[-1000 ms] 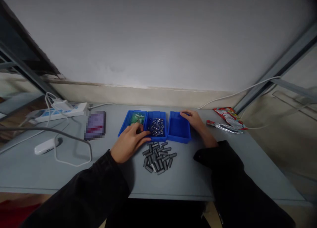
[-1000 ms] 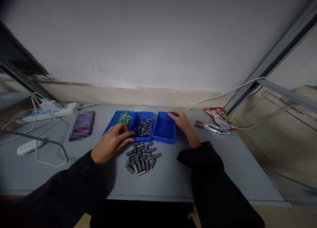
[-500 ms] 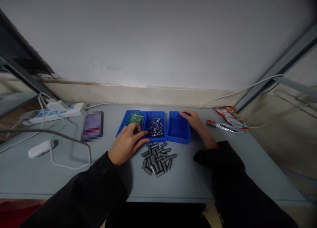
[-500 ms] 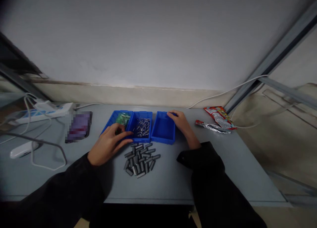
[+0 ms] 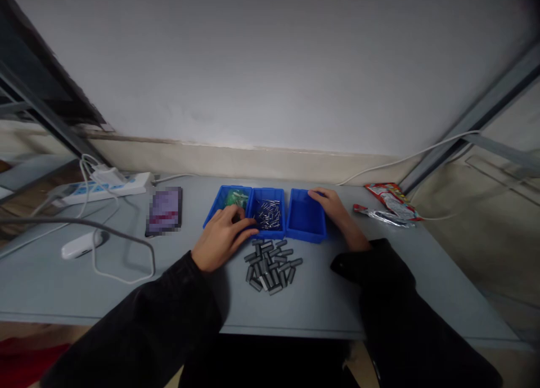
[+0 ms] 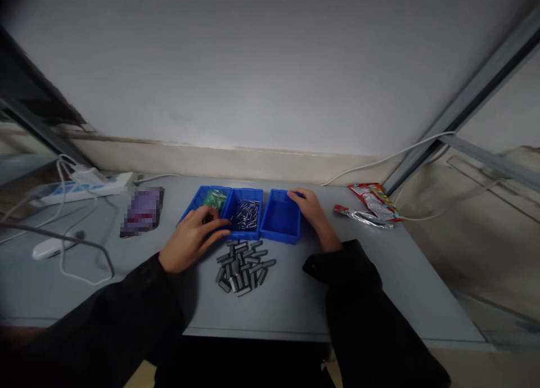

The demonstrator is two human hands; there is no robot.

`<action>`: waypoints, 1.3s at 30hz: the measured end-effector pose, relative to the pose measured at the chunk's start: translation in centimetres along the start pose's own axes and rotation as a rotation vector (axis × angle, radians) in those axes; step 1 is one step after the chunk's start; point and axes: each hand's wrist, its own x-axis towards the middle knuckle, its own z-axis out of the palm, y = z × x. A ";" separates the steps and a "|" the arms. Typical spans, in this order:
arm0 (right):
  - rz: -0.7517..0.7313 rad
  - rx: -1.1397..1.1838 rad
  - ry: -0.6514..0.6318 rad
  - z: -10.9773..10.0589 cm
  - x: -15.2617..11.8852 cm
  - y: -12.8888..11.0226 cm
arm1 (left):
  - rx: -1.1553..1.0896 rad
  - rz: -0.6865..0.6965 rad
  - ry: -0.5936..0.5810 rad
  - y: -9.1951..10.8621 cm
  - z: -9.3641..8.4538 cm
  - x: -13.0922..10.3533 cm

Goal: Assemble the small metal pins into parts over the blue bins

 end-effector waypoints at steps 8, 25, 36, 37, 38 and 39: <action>-0.006 -0.005 0.015 0.0 0.0 0.0 | -0.006 -0.002 0.003 -0.1 0.1 0.0; -0.019 0.004 0.045 -0.2 -0.1 -0.2 | -0.032 0.076 -0.062 -0.7 0.1 -0.3; 0.003 0.045 -0.004 0.4 0.0 -0.8 | -0.061 0.099 -0.034 -0.5 0.7 -0.2; 0.011 0.048 -0.004 0.5 0.0 -0.8 | -0.071 0.104 -0.030 -0.6 0.8 -0.1; 0.020 0.051 -0.001 0.5 0.2 -0.8 | -0.079 0.108 -0.027 -0.6 0.8 0.0; 0.030 0.053 0.004 0.6 0.3 -0.8 | -0.085 0.112 -0.026 -0.6 0.8 0.0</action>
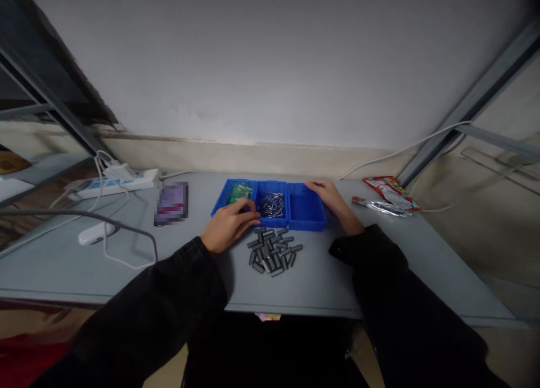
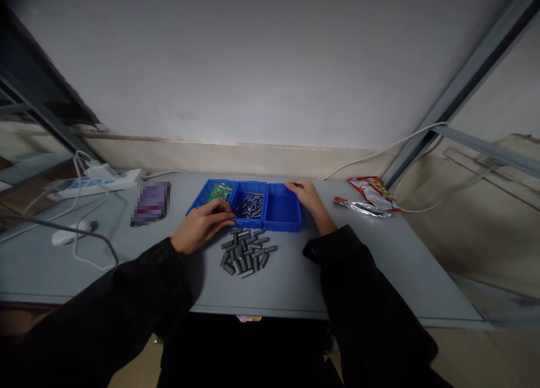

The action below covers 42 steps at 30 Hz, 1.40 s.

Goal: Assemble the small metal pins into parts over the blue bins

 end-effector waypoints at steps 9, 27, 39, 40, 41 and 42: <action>0.005 -0.019 0.055 0.8 1.1 -0.3 | 0.004 -0.024 -0.010 0.0 0.4 0.4; -0.318 -0.526 -0.501 0.8 -13.3 -10.3 | -0.090 0.229 -0.186 4.8 -1.4 -3.0; -0.204 -0.668 -0.413 3.2 -17.6 -5.6 | -0.309 0.253 -0.274 5.2 1.8 -1.1; -0.218 -0.660 -0.387 3.7 -17.9 -5.3 | -0.315 0.248 -0.271 5.2 1.9 -1.2; -0.211 -0.666 -0.359 4.0 -18.1 -5.0 | -0.321 0.246 -0.259 5.2 1.9 -1.3; -0.207 -0.659 -0.338 4.3 -18.3 -4.8 | -0.320 0.230 -0.253 5.2 1.9 -1.5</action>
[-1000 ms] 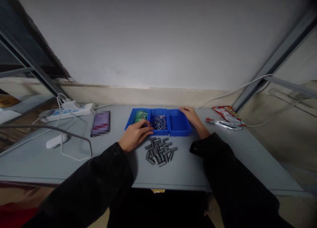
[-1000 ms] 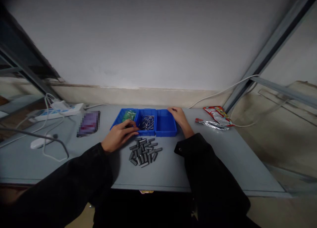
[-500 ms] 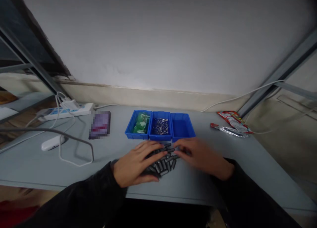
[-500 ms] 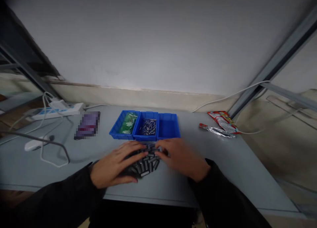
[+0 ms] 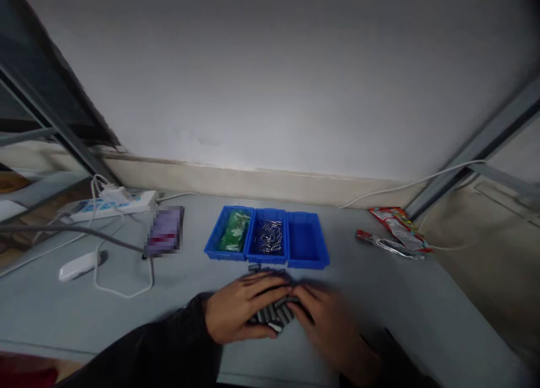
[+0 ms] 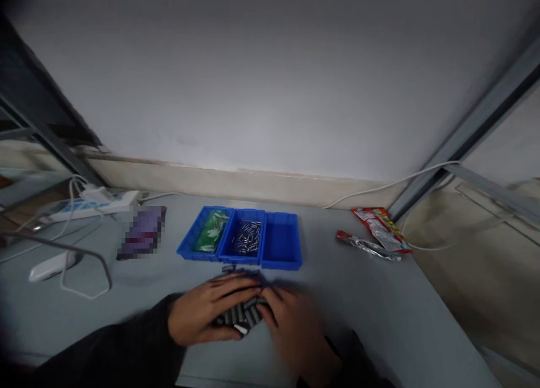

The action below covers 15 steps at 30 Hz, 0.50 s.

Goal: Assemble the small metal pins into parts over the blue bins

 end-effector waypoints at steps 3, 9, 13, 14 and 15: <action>0.016 0.046 0.041 0.9 -0.2 0.0 | -0.005 -0.030 0.024 0.1 0.0 -0.2; 0.034 0.065 0.052 1.4 -0.3 -0.1 | 0.003 -0.045 0.044 0.3 0.1 -0.5; 0.058 0.089 0.015 1.0 -0.3 -0.3 | 0.016 -0.049 0.029 0.4 0.2 -0.5; 0.067 0.078 0.011 0.9 -0.3 -0.3 | 0.025 -0.044 0.023 0.5 0.2 -0.5; 0.073 0.063 0.016 0.8 -0.4 -0.3 | 0.033 -0.037 0.020 0.5 0.1 -0.4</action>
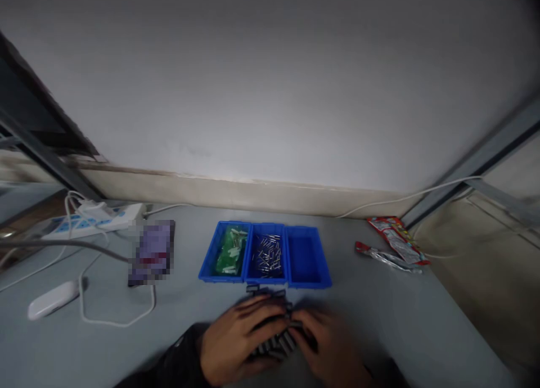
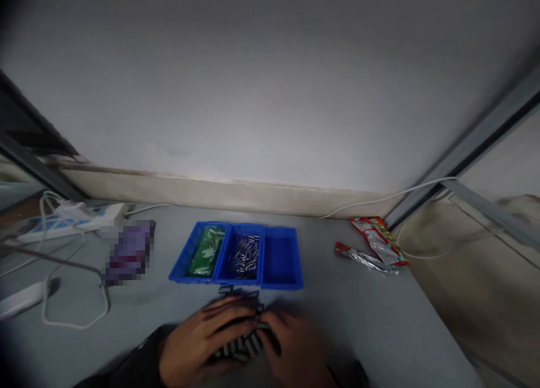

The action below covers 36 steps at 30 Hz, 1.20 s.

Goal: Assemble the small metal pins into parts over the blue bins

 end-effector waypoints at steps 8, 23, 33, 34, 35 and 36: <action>-0.069 -0.006 0.039 -0.3 -0.5 0.7 | -0.050 -0.041 0.012 0.5 0.2 0.5; -0.511 -0.030 0.459 -8.8 7.9 -2.2 | 0.128 -0.161 0.273 0.1 -8.1 5.0; -0.602 -0.171 0.717 -5.1 13.3 -0.8 | 0.528 -0.205 0.214 -4.6 -8.6 8.4; -0.601 -0.195 0.694 -4.8 13.2 -0.6 | 0.511 -0.185 0.227 -4.8 -7.9 8.1; -0.597 -0.207 0.680 -4.7 13.1 -0.5 | 0.489 -0.155 0.241 -4.8 -7.1 7.9; -0.593 -0.213 0.671 -4.6 12.9 -0.4 | 0.461 -0.131 0.281 -4.9 -6.4 7.6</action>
